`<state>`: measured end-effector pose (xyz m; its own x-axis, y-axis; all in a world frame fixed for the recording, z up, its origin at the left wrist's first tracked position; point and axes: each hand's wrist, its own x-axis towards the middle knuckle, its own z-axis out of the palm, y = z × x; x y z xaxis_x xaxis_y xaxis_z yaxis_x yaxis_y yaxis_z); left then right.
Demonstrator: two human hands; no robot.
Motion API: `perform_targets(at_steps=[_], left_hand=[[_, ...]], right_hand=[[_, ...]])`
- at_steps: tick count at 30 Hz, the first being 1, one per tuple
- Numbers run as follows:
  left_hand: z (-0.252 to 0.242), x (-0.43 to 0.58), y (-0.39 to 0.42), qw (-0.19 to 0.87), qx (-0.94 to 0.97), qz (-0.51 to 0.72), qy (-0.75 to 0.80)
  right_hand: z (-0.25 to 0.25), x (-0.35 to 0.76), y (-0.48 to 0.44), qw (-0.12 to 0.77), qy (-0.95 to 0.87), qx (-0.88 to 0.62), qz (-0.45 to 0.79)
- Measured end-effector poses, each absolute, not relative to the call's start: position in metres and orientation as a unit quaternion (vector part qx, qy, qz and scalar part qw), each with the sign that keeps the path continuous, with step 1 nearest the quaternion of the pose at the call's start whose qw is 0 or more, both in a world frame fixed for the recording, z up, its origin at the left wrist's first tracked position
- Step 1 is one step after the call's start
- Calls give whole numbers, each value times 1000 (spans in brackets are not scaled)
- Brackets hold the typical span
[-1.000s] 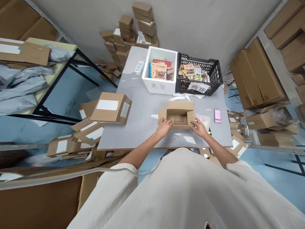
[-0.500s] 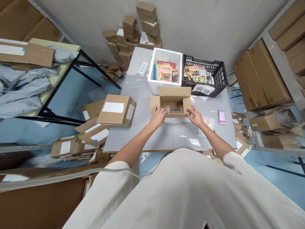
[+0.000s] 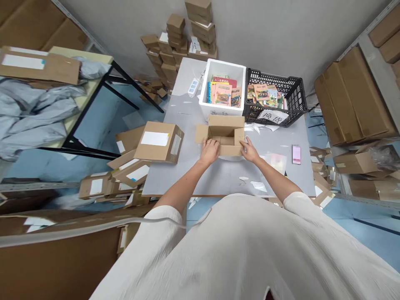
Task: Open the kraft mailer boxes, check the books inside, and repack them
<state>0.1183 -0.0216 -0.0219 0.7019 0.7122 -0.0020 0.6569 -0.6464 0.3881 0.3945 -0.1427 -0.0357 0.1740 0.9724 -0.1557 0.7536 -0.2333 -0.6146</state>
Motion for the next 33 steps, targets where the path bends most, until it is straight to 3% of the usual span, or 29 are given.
perform_targets(at_steps=[7, 15, 25, 33], left_hand=[[4, 168, -57, 202, 926, 112, 299], [11, 248, -125, 230, 950, 107, 180], [-43, 314, -205, 292, 922, -88, 237], [-80, 340, -236, 340, 871, -161, 315]], right_hand=[[-32, 432, -202, 189, -544, -785, 228], [-45, 488, -294, 43, -433, -870, 232], [-71, 512, -344, -11, -438, -861, 260], [-94, 513, -343, 23, -477, -841, 255]])
